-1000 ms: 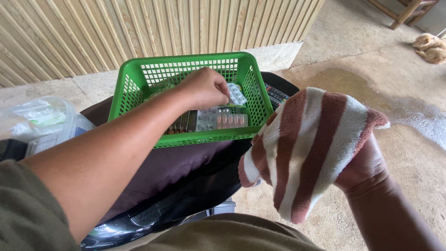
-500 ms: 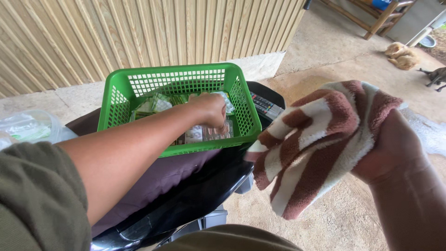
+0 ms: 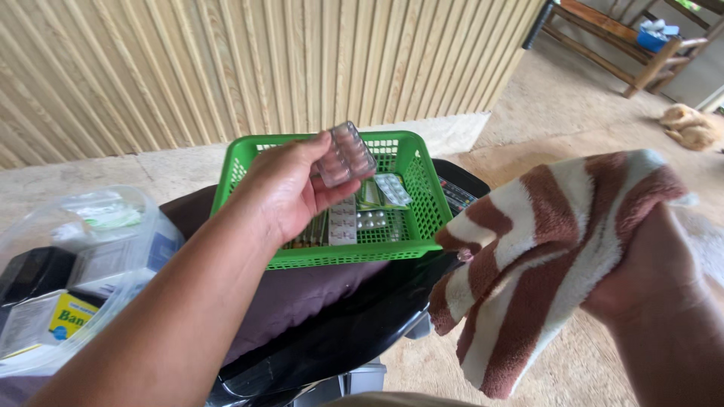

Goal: The person wipes multiple blister packs of pills with a striped cloth. They pick up each blister pack from a green basket, wipe it thoroughly, and place it into a clear plastic container. The task involves handling the items one by one and transferring them between containers.

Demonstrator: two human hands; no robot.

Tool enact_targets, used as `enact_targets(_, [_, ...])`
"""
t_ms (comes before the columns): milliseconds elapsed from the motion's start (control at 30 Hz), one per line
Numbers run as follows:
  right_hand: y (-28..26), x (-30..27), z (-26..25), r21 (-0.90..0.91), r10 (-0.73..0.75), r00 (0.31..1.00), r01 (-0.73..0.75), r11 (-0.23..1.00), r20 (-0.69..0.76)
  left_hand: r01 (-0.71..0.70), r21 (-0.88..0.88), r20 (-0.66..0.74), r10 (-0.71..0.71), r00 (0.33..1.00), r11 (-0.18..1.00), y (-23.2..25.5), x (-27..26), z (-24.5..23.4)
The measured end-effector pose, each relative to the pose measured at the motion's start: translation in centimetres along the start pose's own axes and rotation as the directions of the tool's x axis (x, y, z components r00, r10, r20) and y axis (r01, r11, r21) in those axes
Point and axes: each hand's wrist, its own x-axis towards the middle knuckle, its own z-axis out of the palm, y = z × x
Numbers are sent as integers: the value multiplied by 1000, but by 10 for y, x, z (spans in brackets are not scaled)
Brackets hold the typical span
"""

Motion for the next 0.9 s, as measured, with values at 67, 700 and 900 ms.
enact_targets(67, [-7, -4, 18, -76, -42, 998, 39, 996, -36, 7, -112, 62, 0, 998, 994, 3, -12, -1])
enact_targets(700, [40, -76, 64, -60, 207, 976, -211, 976, -71, -194, -98, 268, 214, 939, 976, 10, -91, 3])
enact_targets(900, [47, -65, 48, -51, 355, 934, -354, 934, 26, -309, 37, 165, 299, 940, 950, 24, -122, 19])
